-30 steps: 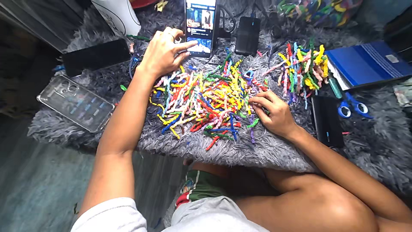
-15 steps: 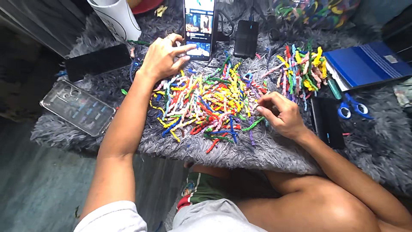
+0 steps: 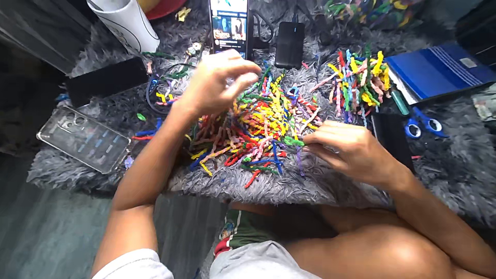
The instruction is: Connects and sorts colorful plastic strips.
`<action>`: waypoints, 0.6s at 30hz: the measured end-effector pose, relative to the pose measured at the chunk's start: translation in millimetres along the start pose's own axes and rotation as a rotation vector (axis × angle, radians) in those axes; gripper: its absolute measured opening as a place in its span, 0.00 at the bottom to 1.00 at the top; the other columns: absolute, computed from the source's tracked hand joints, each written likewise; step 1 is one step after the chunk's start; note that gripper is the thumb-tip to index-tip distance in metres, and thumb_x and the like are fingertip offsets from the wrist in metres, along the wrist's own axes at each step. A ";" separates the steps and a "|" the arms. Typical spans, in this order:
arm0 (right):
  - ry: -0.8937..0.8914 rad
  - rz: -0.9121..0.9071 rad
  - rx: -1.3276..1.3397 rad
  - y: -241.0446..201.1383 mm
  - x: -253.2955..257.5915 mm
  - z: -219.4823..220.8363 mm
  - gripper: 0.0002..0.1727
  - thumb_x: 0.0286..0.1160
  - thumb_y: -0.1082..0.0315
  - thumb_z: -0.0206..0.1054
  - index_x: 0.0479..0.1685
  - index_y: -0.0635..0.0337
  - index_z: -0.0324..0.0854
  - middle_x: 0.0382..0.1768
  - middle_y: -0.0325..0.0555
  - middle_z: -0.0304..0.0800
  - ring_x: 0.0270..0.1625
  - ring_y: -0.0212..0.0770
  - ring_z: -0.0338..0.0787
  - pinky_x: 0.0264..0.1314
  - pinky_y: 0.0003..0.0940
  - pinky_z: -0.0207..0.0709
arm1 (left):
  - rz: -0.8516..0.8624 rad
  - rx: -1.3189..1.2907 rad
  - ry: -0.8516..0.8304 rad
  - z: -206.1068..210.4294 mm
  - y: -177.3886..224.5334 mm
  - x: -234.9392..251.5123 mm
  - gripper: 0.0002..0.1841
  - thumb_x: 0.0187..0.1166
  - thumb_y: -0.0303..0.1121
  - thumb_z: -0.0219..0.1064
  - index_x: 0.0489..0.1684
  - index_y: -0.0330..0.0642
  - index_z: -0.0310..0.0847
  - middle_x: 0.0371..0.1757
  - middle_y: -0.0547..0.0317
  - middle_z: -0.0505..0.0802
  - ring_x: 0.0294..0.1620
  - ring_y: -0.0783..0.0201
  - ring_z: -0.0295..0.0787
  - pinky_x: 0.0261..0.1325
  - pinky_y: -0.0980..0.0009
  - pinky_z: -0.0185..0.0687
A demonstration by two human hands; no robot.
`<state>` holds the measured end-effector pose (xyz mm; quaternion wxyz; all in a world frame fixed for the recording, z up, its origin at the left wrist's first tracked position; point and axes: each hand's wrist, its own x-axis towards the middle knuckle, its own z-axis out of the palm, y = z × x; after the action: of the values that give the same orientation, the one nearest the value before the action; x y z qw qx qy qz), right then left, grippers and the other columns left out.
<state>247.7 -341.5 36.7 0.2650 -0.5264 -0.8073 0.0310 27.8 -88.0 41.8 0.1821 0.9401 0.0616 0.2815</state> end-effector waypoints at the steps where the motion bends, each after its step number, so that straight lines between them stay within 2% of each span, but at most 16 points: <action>1: 0.042 -0.001 0.007 -7.9 2.6 -3.7 0.12 0.81 0.65 0.64 0.40 0.61 0.92 0.31 0.44 0.90 0.38 0.39 0.88 0.42 0.31 0.80 | 0.062 -0.083 -0.048 6.7 20.4 1.2 0.20 0.87 0.41 0.56 0.56 0.37 0.92 0.46 0.48 0.95 0.48 0.57 0.91 0.57 0.55 0.82; 4: 0.120 -0.020 0.025 -31.7 7.6 -15.9 0.12 0.82 0.65 0.66 0.40 0.60 0.93 0.36 0.44 0.91 0.43 0.35 0.88 0.44 0.26 0.80 | 0.237 -0.287 -0.153 18.4 73.0 -3.1 0.25 0.84 0.52 0.59 0.50 0.38 0.92 0.41 0.56 0.95 0.42 0.67 0.89 0.47 0.66 0.82; 5: 0.141 -0.025 0.022 -38.8 7.9 -18.3 0.11 0.82 0.64 0.66 0.39 0.60 0.93 0.35 0.44 0.90 0.42 0.34 0.87 0.43 0.25 0.78 | 0.285 -0.309 -0.154 19.8 85.3 -6.3 0.24 0.84 0.51 0.61 0.47 0.38 0.93 0.39 0.57 0.94 0.40 0.68 0.88 0.43 0.68 0.79; 7: 0.167 -0.043 0.004 -48.3 7.4 -19.4 0.11 0.83 0.64 0.67 0.36 0.60 0.92 0.32 0.44 0.89 0.39 0.34 0.86 0.38 0.24 0.75 | 0.359 -0.314 -0.121 21.7 100.3 -12.3 0.15 0.84 0.40 0.64 0.38 0.39 0.93 0.30 0.59 0.90 0.33 0.69 0.85 0.38 0.71 0.75; 9: 0.185 -0.052 0.011 -52.3 7.1 -17.2 0.11 0.82 0.65 0.67 0.35 0.60 0.92 0.31 0.44 0.89 0.37 0.32 0.86 0.36 0.22 0.73 | 0.395 -0.349 -0.105 22.3 103.7 -15.6 0.11 0.83 0.32 0.64 0.35 0.38 0.92 0.25 0.60 0.87 0.29 0.70 0.81 0.34 0.74 0.70; 13: 0.262 -0.055 0.105 -53.9 6.4 -13.4 0.09 0.80 0.67 0.70 0.35 0.63 0.91 0.32 0.45 0.91 0.40 0.30 0.88 0.42 0.18 0.78 | 0.362 -0.492 -0.160 19.4 102.1 -16.0 0.12 0.84 0.34 0.66 0.38 0.35 0.92 0.27 0.59 0.88 0.29 0.74 0.81 0.32 0.78 0.71; 15: 0.315 -0.030 0.193 -57.4 5.3 -16.0 0.07 0.80 0.67 0.72 0.37 0.61 0.90 0.37 0.41 0.92 0.45 0.27 0.89 0.48 0.18 0.81 | 0.352 -0.569 -0.154 16.6 103.5 -15.9 0.09 0.82 0.28 0.67 0.40 0.32 0.92 0.30 0.57 0.90 0.32 0.76 0.83 0.35 0.82 0.74; 18: 0.325 -0.024 0.465 -59.3 7.2 -20.5 0.06 0.81 0.65 0.72 0.41 0.58 0.89 0.42 0.34 0.93 0.50 0.23 0.90 0.54 0.17 0.85 | 0.360 -0.575 -0.067 15.9 107.7 -19.7 0.08 0.82 0.26 0.66 0.39 0.32 0.91 0.27 0.57 0.89 0.30 0.77 0.81 0.35 0.83 0.72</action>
<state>205.5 -366.2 76.6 0.5049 -0.4399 -0.7317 0.1272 21.5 -196.9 60.1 0.3888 0.8549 -0.1933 0.2840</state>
